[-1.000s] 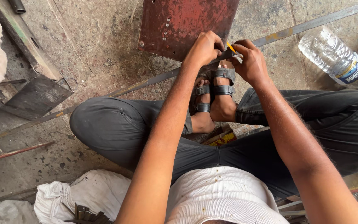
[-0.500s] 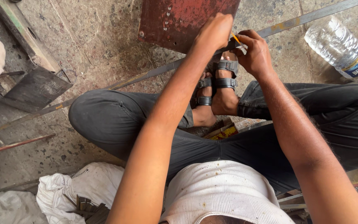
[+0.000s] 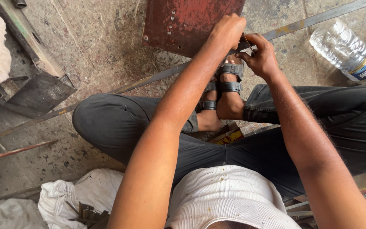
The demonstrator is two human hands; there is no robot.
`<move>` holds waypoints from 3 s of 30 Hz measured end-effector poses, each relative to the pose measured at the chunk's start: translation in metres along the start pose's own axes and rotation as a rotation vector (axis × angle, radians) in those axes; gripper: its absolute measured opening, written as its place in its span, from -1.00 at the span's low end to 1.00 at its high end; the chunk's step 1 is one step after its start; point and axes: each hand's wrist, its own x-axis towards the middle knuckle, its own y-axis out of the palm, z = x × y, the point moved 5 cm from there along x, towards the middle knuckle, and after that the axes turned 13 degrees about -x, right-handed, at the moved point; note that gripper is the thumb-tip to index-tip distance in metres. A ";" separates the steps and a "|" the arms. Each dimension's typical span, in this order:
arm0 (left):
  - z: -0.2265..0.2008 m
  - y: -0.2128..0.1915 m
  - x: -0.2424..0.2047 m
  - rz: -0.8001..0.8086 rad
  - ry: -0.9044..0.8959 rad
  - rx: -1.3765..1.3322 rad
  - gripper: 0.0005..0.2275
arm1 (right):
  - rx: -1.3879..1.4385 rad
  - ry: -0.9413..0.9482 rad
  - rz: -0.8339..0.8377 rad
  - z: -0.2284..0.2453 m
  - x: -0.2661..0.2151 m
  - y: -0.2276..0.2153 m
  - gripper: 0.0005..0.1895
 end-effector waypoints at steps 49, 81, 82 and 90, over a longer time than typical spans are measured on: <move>0.023 0.002 -0.014 -0.025 -0.004 -0.184 -0.89 | -0.052 0.004 -0.057 0.000 -0.004 0.007 -0.59; -0.006 -0.025 -0.041 -0.032 -0.119 -0.111 -0.33 | -0.480 0.400 0.032 0.009 -0.029 0.025 -0.67; -0.006 -0.025 -0.041 0.006 -0.119 -0.083 -0.42 | -0.493 0.446 0.106 0.007 -0.026 0.030 -0.66; -0.009 -0.019 -0.029 0.013 -0.109 0.118 -0.74 | -0.480 0.331 0.040 0.006 -0.029 0.038 -0.85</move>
